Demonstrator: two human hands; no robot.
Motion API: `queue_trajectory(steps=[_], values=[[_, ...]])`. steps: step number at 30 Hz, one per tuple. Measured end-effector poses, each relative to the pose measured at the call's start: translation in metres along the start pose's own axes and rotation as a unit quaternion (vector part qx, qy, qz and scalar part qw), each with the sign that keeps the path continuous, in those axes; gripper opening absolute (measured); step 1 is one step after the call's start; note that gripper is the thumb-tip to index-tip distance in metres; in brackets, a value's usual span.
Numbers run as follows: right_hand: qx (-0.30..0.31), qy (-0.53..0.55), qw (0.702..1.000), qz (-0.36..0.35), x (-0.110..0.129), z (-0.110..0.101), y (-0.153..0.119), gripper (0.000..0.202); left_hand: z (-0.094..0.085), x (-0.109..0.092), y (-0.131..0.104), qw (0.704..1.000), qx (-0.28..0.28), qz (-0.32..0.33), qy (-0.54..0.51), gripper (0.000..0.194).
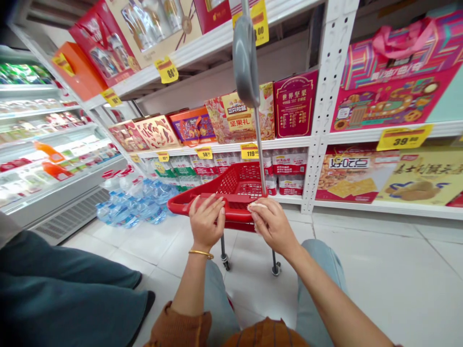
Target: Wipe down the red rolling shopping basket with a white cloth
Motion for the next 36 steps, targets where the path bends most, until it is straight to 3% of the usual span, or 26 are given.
queue_trajectory(steps=[4,8,13,22,30,33,36], values=[[-0.016,-0.032,0.999,-0.036,0.007,-0.002,-0.002,0.024,0.017,-0.034,0.002,0.999,0.045,0.007,-0.015,0.029],[-0.025,-0.039,0.998,-0.051,0.007,-0.001,-0.002,0.025,0.035,-0.047,-0.004,0.995,0.074,-0.046,-0.049,0.027],[-0.012,0.006,0.999,-0.029,-0.005,0.0,-0.002,0.022,0.042,-0.042,-0.008,0.989,0.084,-0.074,-0.1,0.025],[0.006,0.111,0.993,0.043,-0.033,0.0,0.005,0.028,0.039,-0.035,-0.005,0.985,0.065,-0.072,-0.142,0.024],[0.02,0.08,0.993,0.088,-0.071,0.008,0.01,0.039,0.038,-0.032,-0.006,0.986,0.061,-0.073,-0.14,0.024],[0.012,0.068,0.994,0.08,-0.072,0.005,0.013,0.038,0.039,-0.032,-0.005,0.986,0.067,-0.072,-0.136,0.025],[-0.012,0.068,0.995,0.066,-0.058,-0.002,0.013,0.031,0.041,-0.031,-0.005,0.986,0.075,-0.076,-0.129,0.026]])
Point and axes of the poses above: each hand's wrist, its own y-axis towards the middle knuckle, its own z-axis out of the palm, x = y × z, the point moved 7 cm from there along y, towards the middle knuckle, and after that the axes turned 3 degrees about z, right-handed, at the moved point
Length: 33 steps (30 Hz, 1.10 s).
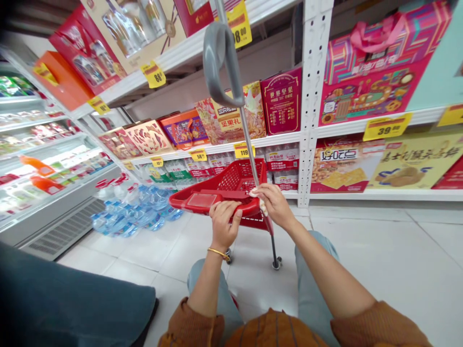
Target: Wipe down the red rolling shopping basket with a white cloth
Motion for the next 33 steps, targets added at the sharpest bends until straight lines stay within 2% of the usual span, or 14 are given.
queue_trajectory(steps=[4,7,16,21,24,28,31,33], values=[[0.006,-0.002,0.999,-0.033,0.028,0.002,-0.009,0.023,-0.001,0.0,0.0,1.0,-0.007,-0.001,-0.002,0.025],[-0.006,-0.013,0.999,-0.04,0.033,0.007,-0.015,0.022,-0.003,-0.001,0.0,1.0,-0.017,0.004,-0.002,0.024],[-0.038,-0.001,0.998,-0.045,0.012,0.014,-0.021,0.026,-0.004,0.0,0.001,1.0,-0.021,0.008,-0.008,0.024],[-0.047,0.016,0.999,-0.011,-0.012,0.014,-0.02,0.027,-0.006,0.001,0.002,1.0,-0.026,0.008,-0.011,0.024],[-0.054,0.032,0.998,0.01,-0.017,0.013,-0.019,0.027,-0.008,0.001,0.001,0.999,-0.028,0.009,-0.013,0.024],[-0.054,0.035,0.998,0.018,0.007,0.013,-0.022,0.027,-0.008,0.003,0.001,1.0,-0.016,0.004,-0.011,0.024],[-0.044,0.015,0.999,-0.011,0.029,0.014,-0.025,0.025,-0.01,0.004,0.001,1.0,-0.01,0.003,-0.009,0.025],[-0.038,0.007,0.999,-0.029,0.034,0.016,-0.026,0.024,-0.012,0.005,0.001,1.0,-0.006,0.003,-0.01,0.026]])
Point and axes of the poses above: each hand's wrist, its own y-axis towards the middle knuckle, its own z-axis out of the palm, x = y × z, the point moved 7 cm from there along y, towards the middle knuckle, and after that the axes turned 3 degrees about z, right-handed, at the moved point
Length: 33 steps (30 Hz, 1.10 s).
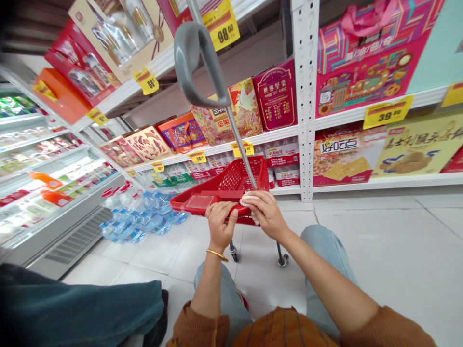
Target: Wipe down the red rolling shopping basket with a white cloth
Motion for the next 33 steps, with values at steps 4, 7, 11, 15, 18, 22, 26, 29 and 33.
queue_trajectory(steps=[4,7,11,15,18,22,26,29,33], values=[[0.016,0.007,1.0,-0.007,-0.011,0.004,0.001,0.023,-0.004,0.004,0.0,1.0,0.004,-0.005,-0.01,0.024],[0.013,0.014,1.0,-0.001,-0.022,0.005,0.001,0.025,-0.007,0.007,-0.001,1.0,0.004,-0.005,-0.02,0.021],[0.008,0.022,1.0,0.011,-0.032,0.007,-0.002,0.027,-0.01,0.009,-0.002,1.0,0.011,-0.011,-0.021,0.022],[0.003,0.03,0.999,0.021,-0.037,0.01,-0.01,0.029,-0.011,0.013,-0.005,0.999,0.022,-0.024,-0.013,0.025],[0.007,0.044,0.999,0.025,-0.039,0.013,-0.015,0.031,-0.013,0.016,-0.007,0.999,0.023,-0.023,-0.014,0.027],[0.004,0.048,0.999,0.02,-0.036,0.012,-0.019,0.034,-0.016,0.018,-0.007,0.999,0.03,-0.014,-0.021,0.028],[-0.005,0.042,0.999,0.01,-0.026,0.013,-0.024,0.039,-0.021,0.023,-0.006,0.999,0.029,-0.018,-0.025,0.03],[-0.014,0.034,0.999,0.008,-0.019,0.016,-0.029,0.042,-0.027,0.029,-0.005,0.999,0.02,-0.014,-0.03,0.032],[-0.028,0.012,1.0,0.0,-0.009,0.023,-0.036,0.045,-0.033,0.037,-0.006,0.999,0.019,-0.024,-0.027,0.035]])
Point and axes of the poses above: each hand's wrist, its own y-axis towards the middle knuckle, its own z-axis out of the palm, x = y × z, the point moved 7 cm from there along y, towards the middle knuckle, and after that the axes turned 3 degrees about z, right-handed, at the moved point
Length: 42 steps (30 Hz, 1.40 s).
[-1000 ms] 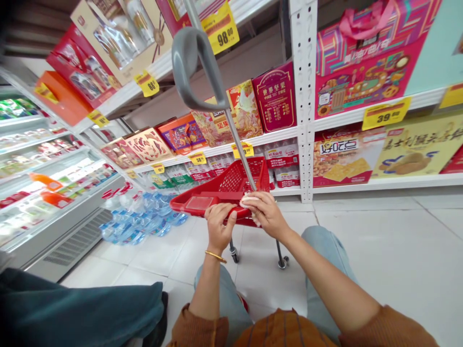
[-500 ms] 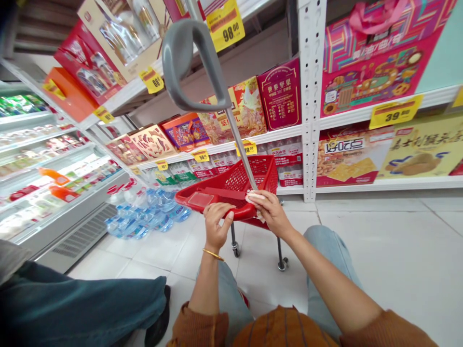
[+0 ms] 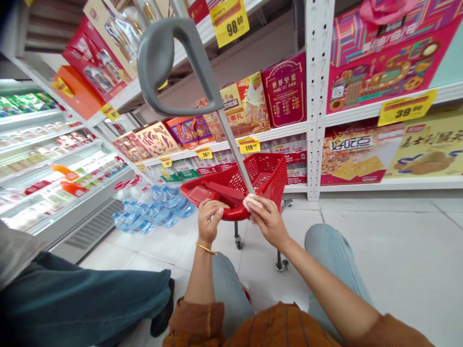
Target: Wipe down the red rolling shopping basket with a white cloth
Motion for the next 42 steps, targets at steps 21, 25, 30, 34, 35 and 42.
queue_trajectory(steps=[21,25,30,34,35,42], values=[[0.004,-0.039,0.986,-0.165,0.008,0.035,-0.031,0.06,0.018,-0.047,-0.022,0.99,-0.058,0.03,0.121,0.037],[0.003,-0.065,0.986,-0.155,-0.009,0.032,-0.033,0.065,0.013,-0.048,-0.018,0.992,-0.07,0.037,0.103,0.023],[-0.017,-0.078,0.987,-0.138,-0.01,0.028,-0.034,0.065,0.01,-0.045,-0.017,0.994,-0.065,0.033,0.084,0.016],[-0.005,-0.054,0.986,-0.157,0.009,0.036,-0.036,0.063,0.006,-0.043,-0.019,0.995,-0.062,0.037,0.072,0.015],[0.002,-0.047,0.985,-0.166,0.013,0.039,-0.037,0.062,0.005,-0.042,-0.019,0.995,-0.063,0.037,0.068,0.015],[0.046,-0.048,0.98,-0.188,0.002,0.046,-0.042,0.057,-0.008,-0.031,-0.025,0.997,-0.061,0.036,0.038,0.018]])
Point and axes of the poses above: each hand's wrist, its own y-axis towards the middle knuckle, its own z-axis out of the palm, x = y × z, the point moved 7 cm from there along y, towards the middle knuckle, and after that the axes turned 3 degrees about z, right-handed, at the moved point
